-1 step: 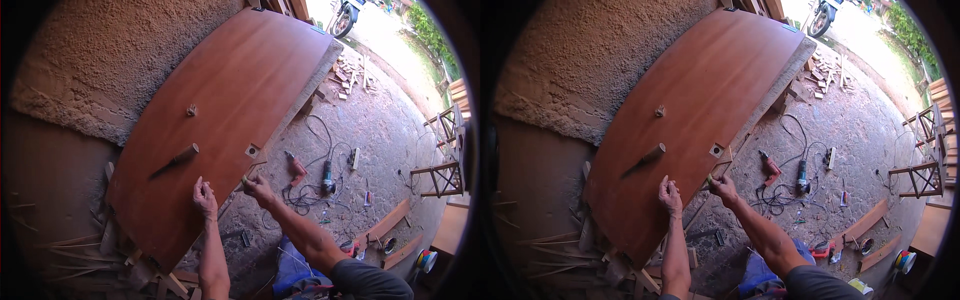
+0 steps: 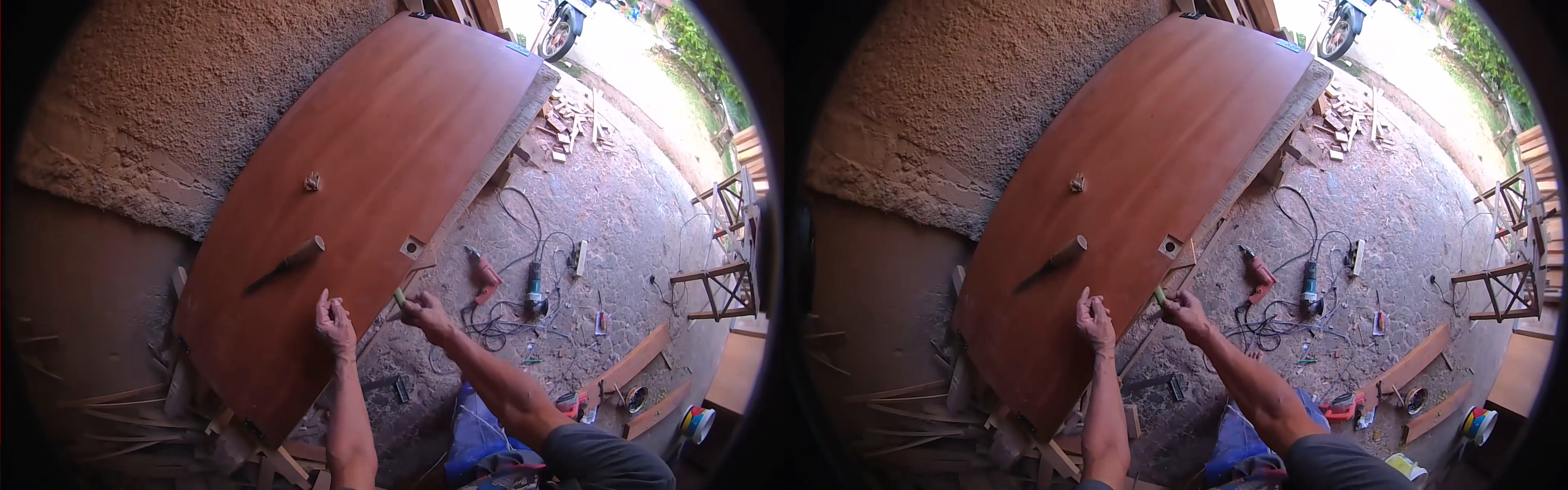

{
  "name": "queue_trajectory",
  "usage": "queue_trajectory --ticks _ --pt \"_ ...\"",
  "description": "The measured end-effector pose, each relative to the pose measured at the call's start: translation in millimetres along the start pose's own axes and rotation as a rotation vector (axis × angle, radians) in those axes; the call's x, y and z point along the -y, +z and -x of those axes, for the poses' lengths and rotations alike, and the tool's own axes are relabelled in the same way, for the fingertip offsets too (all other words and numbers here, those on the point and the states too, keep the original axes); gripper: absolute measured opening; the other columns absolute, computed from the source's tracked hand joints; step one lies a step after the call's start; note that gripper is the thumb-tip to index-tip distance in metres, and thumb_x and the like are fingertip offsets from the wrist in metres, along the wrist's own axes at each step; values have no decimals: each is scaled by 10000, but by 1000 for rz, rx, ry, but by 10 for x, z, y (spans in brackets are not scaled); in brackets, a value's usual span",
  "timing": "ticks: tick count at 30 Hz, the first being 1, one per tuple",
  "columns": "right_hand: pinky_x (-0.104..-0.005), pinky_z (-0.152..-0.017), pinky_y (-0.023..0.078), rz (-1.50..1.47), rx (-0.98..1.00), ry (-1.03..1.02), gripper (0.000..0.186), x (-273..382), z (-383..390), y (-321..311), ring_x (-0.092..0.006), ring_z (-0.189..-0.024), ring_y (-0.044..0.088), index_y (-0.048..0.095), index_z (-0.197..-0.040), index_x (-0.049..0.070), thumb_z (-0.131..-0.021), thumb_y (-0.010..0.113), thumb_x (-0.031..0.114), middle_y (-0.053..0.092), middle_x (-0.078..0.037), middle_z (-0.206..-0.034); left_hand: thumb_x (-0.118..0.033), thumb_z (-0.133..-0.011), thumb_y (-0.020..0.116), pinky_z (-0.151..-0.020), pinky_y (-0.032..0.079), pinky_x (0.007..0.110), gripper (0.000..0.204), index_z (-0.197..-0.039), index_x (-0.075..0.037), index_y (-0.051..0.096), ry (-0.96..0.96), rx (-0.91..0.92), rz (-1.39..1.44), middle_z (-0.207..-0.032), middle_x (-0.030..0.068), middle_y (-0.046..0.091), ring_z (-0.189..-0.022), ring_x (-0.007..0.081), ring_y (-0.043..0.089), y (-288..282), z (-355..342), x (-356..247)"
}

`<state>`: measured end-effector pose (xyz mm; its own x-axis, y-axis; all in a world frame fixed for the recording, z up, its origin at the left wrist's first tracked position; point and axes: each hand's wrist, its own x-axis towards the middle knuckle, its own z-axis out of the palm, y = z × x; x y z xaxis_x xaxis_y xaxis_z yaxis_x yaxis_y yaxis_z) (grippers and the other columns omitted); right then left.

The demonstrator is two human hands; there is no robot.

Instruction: The person uses a chisel and a mallet to carve a rectangular recess into a large wooden door. They repeatedly strike the chisel to remove wood chips and refine the edges of the cutout.

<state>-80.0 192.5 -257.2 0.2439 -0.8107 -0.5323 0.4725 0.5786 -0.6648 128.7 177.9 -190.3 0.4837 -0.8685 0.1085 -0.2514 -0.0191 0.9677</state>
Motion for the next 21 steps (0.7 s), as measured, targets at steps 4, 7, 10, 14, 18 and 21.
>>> queue_trajectory --ticks 4,7,10,14,18,21 --pt "-302 -726 554 81 284 235 426 6 815 -307 -145 -784 637 593 -1332 25 -957 729 172 640 -33 -901 -120 -1032 590 -612 493 210 230 -1232 -4 596 23 -30 -42 -978 77 707 -731 74 604 -112 -23 106" --pt "-294 -796 557 383 503 443 355 30 1413 -699 -120 -837 642 636 -1278 36 -964 723 177 642 -3 -917 -124 -1032 596 -630 520 232 212 -1207 -4 584 175 -13 -164 -1014 95 724 -778 95 643 -59 -147 266" --pt "-327 -872 568 39 420 552 261 -244 2006 -1220 -115 -929 652 639 -1187 46 -975 713 177 642 2 -1005 -72 -1010 617 -759 539 249 151 -1139 6 601 -138 165 228 -1012 80 713 -833 115 664 618 -142 -244" --pt "-356 -943 543 -14 387 364 260 210 2541 -1164 -162 -979 654 639 -1198 31 -1002 679 197 647 -26 -1053 -144 -989 690 -748 520 240 104 -1023 -48 669 140 315 192 -1009 75 731 -847 114 655 1322 -275 -388" --pt "-381 -883 504 606 210 117 284 504 2526 -1355 -197 -963 632 684 -1112 28 -1000 679 289 673 -42 -1023 -171 -930 748 -812 505 316 99 -930 -77 717 339 319 -149 -944 35 711 -897 150 625 1679 -362 -400" --pt "-383 -827 456 1019 58 -237 281 427 2395 -1606 -214 -919 611 721 -1086 79 -993 675 340 647 -71 -913 -177 -864 780 -898 471 378 93 -888 -102 730 555 351 -262 -905 32 689 -976 229 607 1794 -371 -343"
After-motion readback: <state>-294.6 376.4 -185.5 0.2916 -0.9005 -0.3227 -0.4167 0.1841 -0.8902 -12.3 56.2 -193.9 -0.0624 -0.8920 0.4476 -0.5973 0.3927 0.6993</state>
